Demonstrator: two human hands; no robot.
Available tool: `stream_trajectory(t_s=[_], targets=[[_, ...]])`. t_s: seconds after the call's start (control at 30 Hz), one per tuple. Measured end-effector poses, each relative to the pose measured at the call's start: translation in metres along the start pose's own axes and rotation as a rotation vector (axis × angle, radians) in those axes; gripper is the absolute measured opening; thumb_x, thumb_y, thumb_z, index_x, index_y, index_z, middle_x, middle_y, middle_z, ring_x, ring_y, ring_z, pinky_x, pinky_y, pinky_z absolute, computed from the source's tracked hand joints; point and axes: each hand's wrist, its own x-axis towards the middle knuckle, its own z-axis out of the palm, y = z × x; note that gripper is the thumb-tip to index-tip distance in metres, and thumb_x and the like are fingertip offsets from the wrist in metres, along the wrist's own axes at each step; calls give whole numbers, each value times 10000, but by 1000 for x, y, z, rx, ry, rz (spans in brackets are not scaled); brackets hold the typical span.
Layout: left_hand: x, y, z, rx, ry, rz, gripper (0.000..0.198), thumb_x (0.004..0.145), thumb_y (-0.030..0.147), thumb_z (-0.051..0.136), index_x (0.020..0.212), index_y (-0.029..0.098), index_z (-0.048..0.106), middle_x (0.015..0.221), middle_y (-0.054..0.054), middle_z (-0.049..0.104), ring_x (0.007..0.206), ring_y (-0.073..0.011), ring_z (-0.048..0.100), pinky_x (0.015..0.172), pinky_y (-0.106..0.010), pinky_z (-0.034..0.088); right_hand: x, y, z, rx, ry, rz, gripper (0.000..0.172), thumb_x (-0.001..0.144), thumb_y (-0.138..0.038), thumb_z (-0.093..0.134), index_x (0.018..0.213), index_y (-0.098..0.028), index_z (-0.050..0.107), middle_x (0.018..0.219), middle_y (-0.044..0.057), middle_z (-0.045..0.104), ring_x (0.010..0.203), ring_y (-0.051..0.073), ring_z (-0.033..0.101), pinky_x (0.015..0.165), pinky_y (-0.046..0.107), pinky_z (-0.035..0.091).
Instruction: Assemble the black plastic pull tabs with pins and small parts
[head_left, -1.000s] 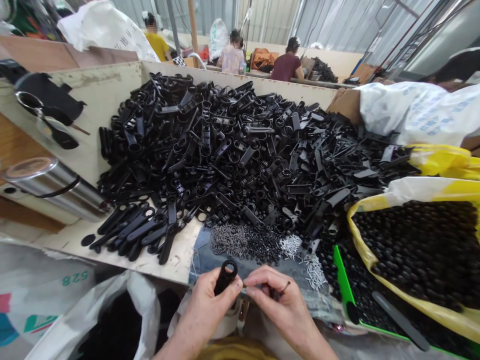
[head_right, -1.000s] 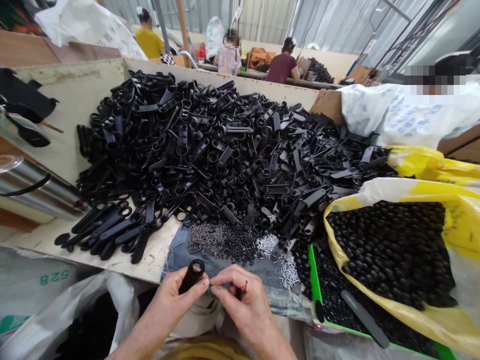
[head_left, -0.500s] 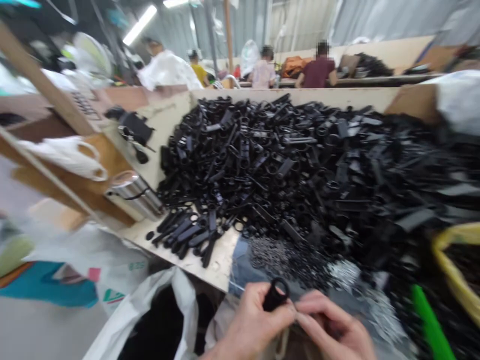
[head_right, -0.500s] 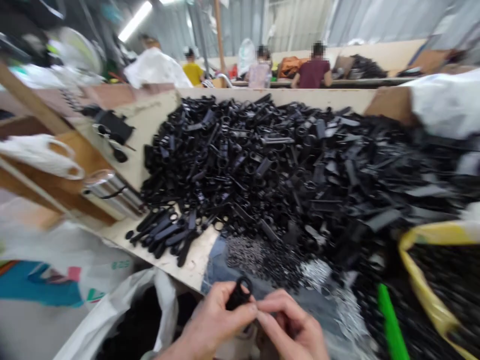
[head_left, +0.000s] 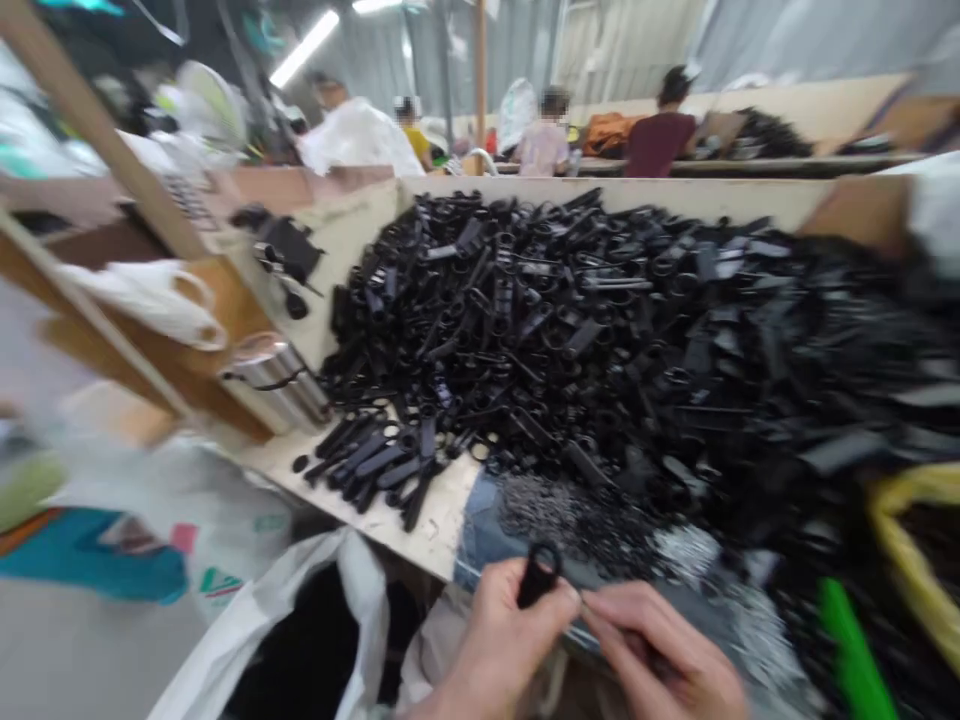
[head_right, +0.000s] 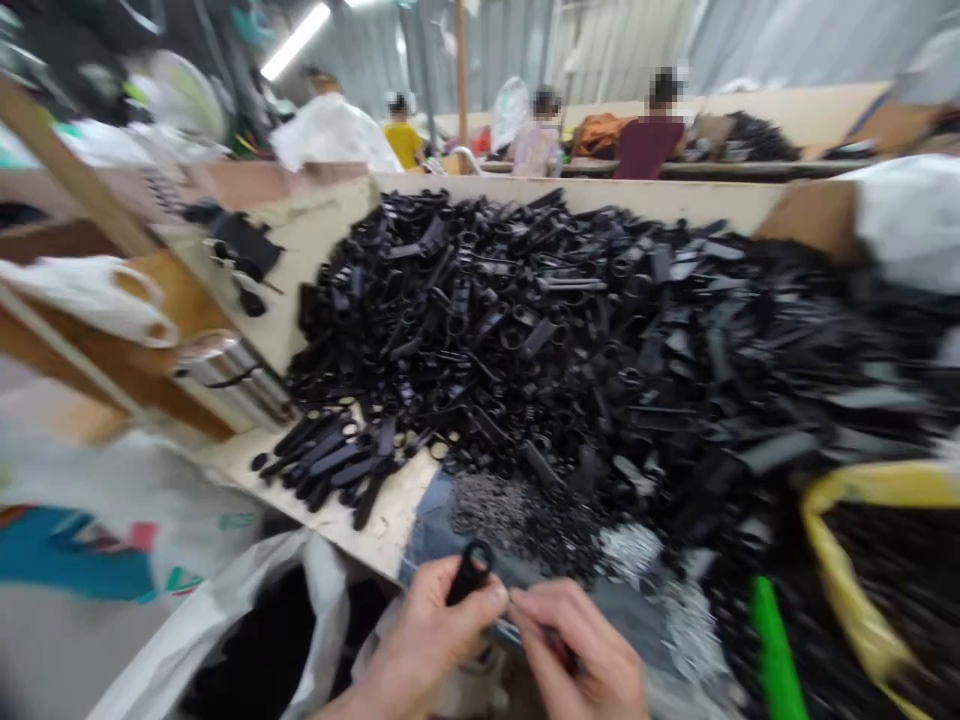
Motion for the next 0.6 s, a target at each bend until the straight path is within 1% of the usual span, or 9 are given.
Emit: stream_trajectory(t_s=[0.07,0.13,0.2,0.23,0.33,0.4,0.6], targets=[[-1,0,2,-70,27,-50,432,655,523,860,759,178,623,617,62,464,570,-89,326,528,-224,260,2,-4,4,-11,64,-36,157,870,-371,791,787,-242,826,743,65,726,588,184,623,521,264,477],[-1,0,3,-125,-4,-116,491,672,585,858,817,192,603,533,123,339,495,-64,218,483,-217,178,4,-5,8,-3,98,-41,171,890,-357,773,784,-229,814,718,46,706,554,153,567,502,250,429],[-1,2,3,-147,-34,-155,548,649,622,871,839,196,584,519,158,255,482,-52,133,466,-211,122,5,-5,12,21,127,-17,176,891,-351,771,777,-222,807,705,34,694,548,138,530,499,242,400],[-2,3,4,-151,-43,-165,570,633,635,878,839,196,578,522,165,236,485,-50,113,463,-207,109,5,-5,13,32,137,0,174,887,-348,773,775,-219,806,704,32,691,554,137,522,504,240,395],[-4,6,5,-160,-39,-165,596,601,652,889,823,196,576,534,163,233,486,-47,123,465,-195,106,3,-4,13,44,139,48,157,875,-341,784,785,-215,810,712,29,687,564,135,512,517,242,395],[-5,6,6,-168,-25,-161,592,595,648,894,819,198,581,535,159,236,479,-46,138,464,-194,101,2,-2,12,37,136,44,146,876,-335,783,794,-217,812,719,28,688,560,134,510,515,243,395],[-4,-2,6,-204,-17,-145,555,628,619,893,816,198,585,487,162,287,443,-34,152,432,-191,109,-1,3,14,-18,138,-82,91,913,-260,743,862,-241,817,773,34,717,600,153,580,531,251,408]])
